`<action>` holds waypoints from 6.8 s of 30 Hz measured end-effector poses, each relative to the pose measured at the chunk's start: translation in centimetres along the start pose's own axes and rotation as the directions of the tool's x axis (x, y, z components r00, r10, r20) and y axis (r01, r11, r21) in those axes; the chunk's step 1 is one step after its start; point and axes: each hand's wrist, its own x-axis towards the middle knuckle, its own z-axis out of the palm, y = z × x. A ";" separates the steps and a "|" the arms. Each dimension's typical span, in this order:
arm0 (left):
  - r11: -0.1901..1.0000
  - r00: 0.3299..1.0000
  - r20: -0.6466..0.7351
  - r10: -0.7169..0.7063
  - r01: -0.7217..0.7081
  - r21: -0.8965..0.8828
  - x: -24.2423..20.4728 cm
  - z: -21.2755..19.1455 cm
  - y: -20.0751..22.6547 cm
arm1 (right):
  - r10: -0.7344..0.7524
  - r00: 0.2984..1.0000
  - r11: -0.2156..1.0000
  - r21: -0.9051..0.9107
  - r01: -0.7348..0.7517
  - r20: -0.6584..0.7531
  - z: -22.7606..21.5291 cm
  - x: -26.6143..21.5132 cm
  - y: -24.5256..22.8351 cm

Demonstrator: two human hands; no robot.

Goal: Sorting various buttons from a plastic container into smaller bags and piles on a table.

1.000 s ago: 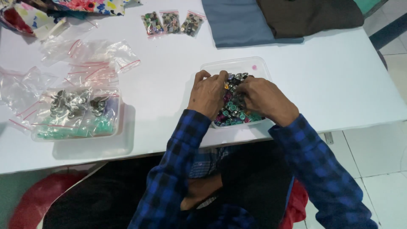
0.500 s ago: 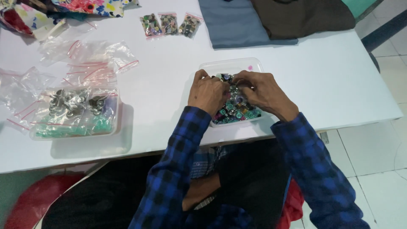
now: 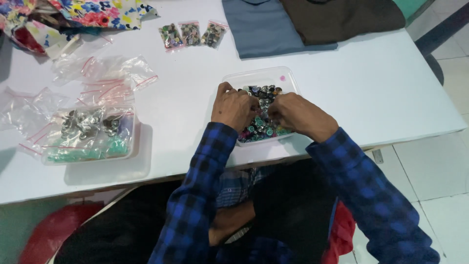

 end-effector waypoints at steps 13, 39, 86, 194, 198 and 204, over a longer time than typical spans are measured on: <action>0.999 0.999 0.046 -0.012 0.010 0.041 0.2 -0.1 0.0 | 0.012 0.953 0.952 0.295 0.081 -0.302 0.2 -0.4 0.6; 1.000 0.999 -0.041 -0.012 0.011 -0.021 -0.1 1.8 -0.7 | 0.090 0.986 0.996 0.017 -0.088 -0.143 0.9 1.0 -0.1; 0.991 0.985 -0.160 0.058 -0.076 -0.111 -0.7 0.6 -0.8 | 0.025 0.999 0.996 -0.085 -0.023 0.021 0.0 0.9 -1.2; 0.838 0.854 -0.376 -0.359 0.118 -0.532 -14.6 0.3 -12.9 | 0.299 0.698 0.804 0.566 0.182 -0.650 12.9 8.5 -17.2; 0.838 0.830 -0.412 -0.376 0.115 -0.533 -14.5 0.3 -12.5 | 0.231 0.716 0.822 0.526 0.218 -0.659 12.7 7.1 -18.1; 0.851 0.712 -0.557 -0.429 0.112 -0.513 -14.5 -1.3 -9.5 | 0.127 0.725 0.829 0.473 0.297 -0.677 10.5 4.7 -19.3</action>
